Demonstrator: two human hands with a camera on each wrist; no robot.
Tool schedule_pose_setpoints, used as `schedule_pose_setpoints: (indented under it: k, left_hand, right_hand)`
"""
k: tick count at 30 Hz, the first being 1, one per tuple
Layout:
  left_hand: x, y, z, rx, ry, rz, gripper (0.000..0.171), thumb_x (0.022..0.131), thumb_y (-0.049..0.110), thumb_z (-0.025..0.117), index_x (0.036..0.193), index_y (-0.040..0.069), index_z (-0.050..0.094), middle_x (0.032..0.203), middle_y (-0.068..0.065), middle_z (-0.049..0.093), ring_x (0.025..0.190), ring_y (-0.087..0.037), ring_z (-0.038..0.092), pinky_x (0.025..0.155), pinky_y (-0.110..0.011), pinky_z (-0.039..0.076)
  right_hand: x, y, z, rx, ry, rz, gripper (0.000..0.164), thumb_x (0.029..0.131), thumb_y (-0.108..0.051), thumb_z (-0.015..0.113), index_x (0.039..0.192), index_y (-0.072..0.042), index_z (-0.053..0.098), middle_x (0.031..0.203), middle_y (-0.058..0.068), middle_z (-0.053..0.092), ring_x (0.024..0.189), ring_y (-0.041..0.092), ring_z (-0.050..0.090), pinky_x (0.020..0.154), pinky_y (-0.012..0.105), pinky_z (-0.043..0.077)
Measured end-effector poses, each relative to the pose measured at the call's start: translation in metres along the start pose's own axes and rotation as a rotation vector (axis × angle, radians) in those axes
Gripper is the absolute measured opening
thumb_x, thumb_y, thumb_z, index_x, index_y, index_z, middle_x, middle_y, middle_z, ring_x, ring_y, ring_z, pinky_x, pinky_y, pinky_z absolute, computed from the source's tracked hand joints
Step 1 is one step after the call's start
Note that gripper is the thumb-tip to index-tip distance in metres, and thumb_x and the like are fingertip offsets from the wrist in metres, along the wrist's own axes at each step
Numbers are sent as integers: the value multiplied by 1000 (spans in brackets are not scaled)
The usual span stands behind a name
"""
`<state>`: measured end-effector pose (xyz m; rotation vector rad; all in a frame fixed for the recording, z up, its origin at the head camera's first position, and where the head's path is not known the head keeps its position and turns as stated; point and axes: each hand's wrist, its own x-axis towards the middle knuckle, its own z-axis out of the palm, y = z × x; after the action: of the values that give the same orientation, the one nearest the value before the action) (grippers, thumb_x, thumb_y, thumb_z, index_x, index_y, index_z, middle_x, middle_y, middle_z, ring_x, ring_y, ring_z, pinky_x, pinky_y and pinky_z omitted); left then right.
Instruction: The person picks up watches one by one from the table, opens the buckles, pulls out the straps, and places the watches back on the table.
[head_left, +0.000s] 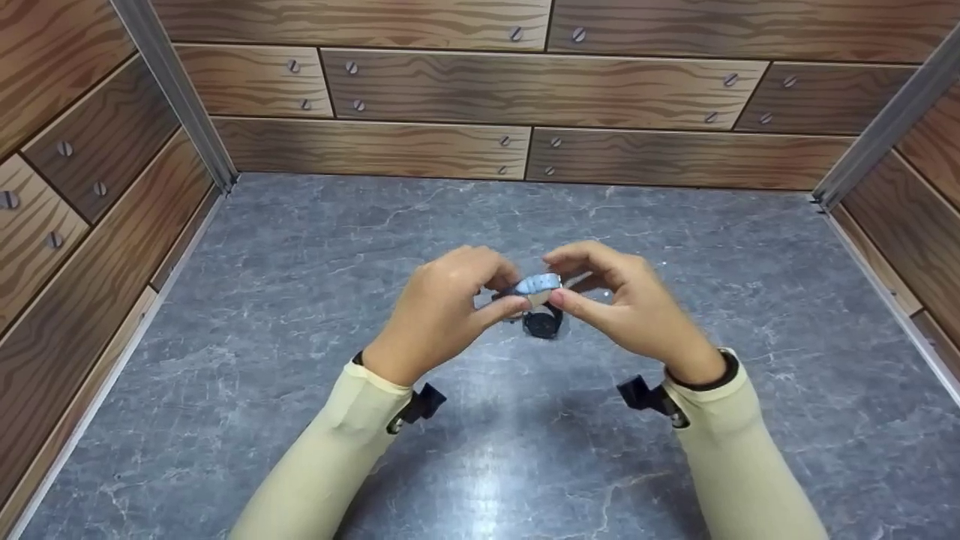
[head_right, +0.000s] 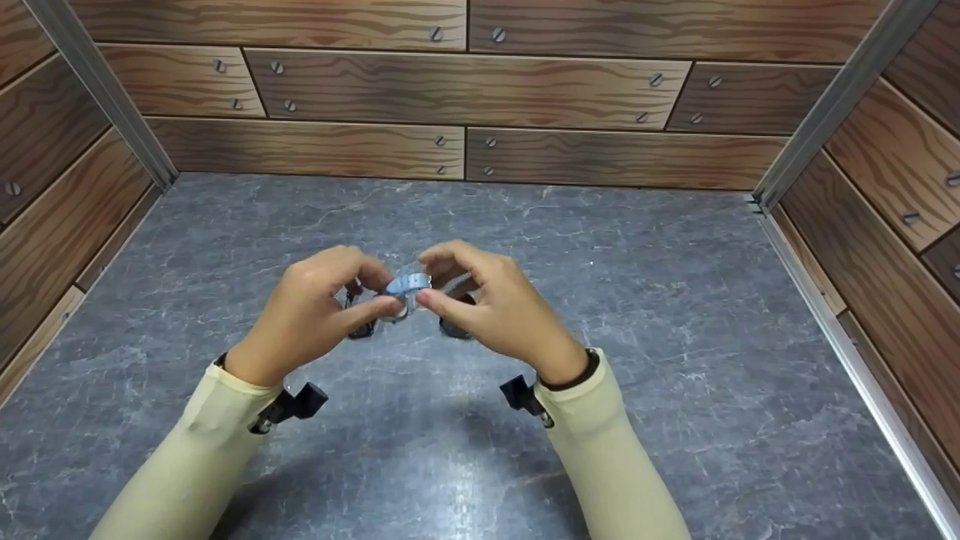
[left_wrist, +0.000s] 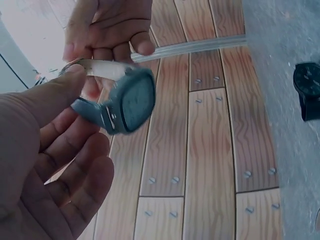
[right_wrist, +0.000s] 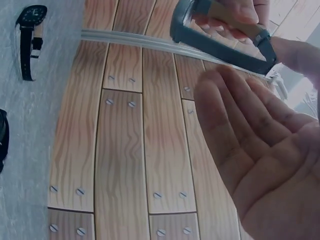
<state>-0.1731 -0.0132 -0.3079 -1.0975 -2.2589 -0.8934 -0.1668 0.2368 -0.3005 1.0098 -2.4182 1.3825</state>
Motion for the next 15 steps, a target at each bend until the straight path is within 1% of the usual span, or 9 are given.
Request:
schedule_pose_setpoints:
  k: [2, 4, 9, 12, 15]
  left_hand:
    - [0, 0, 0, 38, -5, 4, 19, 93, 31, 77, 99, 15, 71, 94, 5, 72, 86, -10, 65, 73, -24, 53]
    - [0, -1, 0, 61, -9, 4, 19, 94, 31, 77, 99, 15, 70, 93, 5, 71, 86, -10, 64, 73, -25, 53]
    - [-1, -1, 1, 86, -16, 3, 19, 94, 33, 76, 99, 16, 68, 91, 6, 69, 83, -10, 61, 69, -26, 52]
    - [-1, -2, 2, 89, -26, 15, 19, 95, 34, 76, 99, 17, 69, 92, 7, 69, 81, -10, 59, 68, -25, 50]
    - [-1, -2, 3, 96, -35, 35, 20, 96, 34, 75, 101, 16, 69, 91, 6, 68, 80, -10, 58, 67, -24, 49]
  right_hand:
    - [1, 2, 2, -15, 22, -20, 30, 95, -1, 73, 124, -3, 68, 114, 3, 73, 101, 16, 70, 85, 30, 60]
    - [3, 4, 4, -31, 41, -66, 29, 93, 1, 74, 122, -1, 69, 113, 4, 73, 102, 16, 70, 87, 30, 59]
    - [4, 4, 5, -42, 74, -164, 23, 90, 5, 76, 111, -4, 73, 104, 4, 73, 95, 16, 69, 83, 30, 60]
    - [5, 3, 5, -63, 71, -197, 20, 89, 5, 77, 104, -7, 74, 98, 3, 72, 89, 15, 68, 80, 28, 59]
    - [6, 3, 6, -93, 63, -227, 19, 88, 7, 76, 100, -7, 72, 94, 3, 71, 86, 15, 67, 77, 27, 58]
